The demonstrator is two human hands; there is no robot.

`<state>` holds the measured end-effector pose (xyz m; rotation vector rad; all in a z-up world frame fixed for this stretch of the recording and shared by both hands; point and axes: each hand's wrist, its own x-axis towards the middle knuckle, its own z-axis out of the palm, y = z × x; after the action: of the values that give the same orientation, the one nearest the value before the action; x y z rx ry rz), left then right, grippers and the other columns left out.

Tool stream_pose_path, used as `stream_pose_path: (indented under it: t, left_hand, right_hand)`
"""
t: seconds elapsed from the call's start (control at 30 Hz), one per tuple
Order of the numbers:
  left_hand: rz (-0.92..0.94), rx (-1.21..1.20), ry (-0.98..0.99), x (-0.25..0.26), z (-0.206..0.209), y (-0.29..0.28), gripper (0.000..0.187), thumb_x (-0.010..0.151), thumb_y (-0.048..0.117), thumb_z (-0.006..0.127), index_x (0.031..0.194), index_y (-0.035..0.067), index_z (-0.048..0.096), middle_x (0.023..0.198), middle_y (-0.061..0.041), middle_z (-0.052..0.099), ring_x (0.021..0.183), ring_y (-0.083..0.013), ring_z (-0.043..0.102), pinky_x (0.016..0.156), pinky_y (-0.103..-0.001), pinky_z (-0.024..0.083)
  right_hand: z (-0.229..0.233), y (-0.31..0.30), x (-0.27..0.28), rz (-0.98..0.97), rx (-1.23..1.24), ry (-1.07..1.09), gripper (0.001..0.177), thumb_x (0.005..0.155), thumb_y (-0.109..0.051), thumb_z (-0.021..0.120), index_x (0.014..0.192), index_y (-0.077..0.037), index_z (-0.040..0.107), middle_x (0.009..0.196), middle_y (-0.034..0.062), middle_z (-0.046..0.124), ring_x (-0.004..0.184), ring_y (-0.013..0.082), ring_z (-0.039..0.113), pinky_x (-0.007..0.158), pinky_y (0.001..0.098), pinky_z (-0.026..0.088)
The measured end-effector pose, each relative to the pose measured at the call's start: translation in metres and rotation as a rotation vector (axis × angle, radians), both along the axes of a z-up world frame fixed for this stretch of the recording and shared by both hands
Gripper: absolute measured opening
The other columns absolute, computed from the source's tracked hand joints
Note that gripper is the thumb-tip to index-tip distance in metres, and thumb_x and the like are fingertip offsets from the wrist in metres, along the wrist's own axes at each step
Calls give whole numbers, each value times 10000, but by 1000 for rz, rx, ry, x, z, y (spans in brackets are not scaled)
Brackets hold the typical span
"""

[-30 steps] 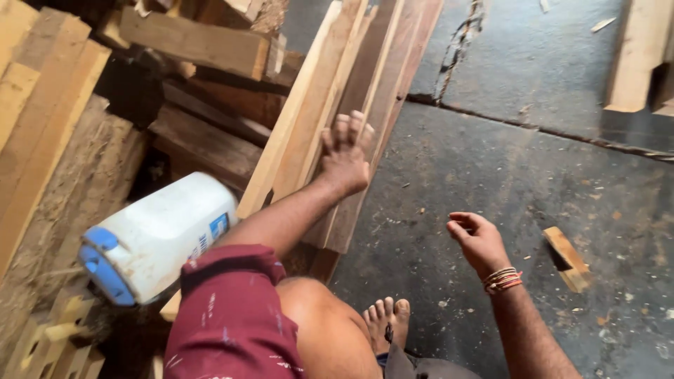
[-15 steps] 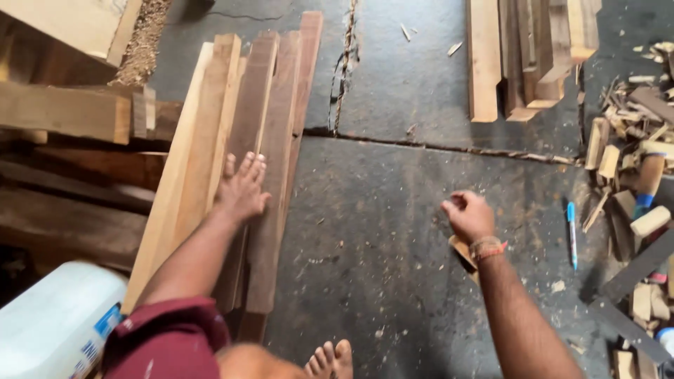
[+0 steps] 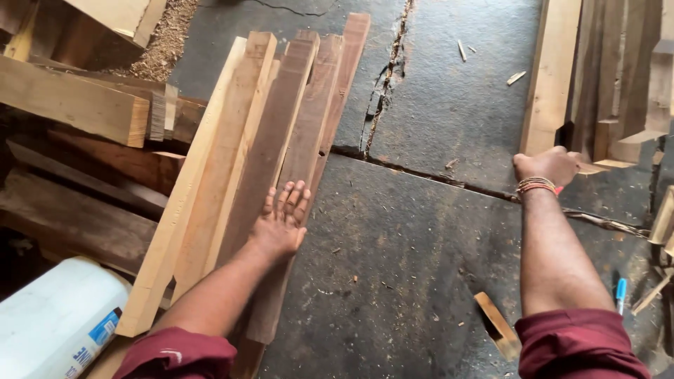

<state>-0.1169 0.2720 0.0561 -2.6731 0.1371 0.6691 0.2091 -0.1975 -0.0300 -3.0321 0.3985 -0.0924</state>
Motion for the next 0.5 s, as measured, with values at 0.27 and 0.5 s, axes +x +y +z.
stream_pose_path:
  t: [0.27, 0.5]
  left_hand:
    - [-21, 14, -54, -2, -7, 0, 888, 1002, 558, 352, 1628, 32, 4, 1714, -169, -76, 1573, -330, -70, 1203, -584, -71]
    - [131, -353, -201, 38, 49, -51, 892, 936, 416, 658, 1587, 71, 156, 1689, -199, 70, 1545, -348, 85, 1216, -565, 49]
  right_hand:
    - [54, 74, -224, 126, 425, -220, 554, 648, -403, 849, 967, -1, 641, 1051, 197, 615, 888, 406, 646, 732, 506, 551]
    - [146, -33, -313, 573, 145, -108, 466, 531, -390, 892, 713, -41, 642, 734, 109, 601, 790, 303, 595, 727, 473, 507]
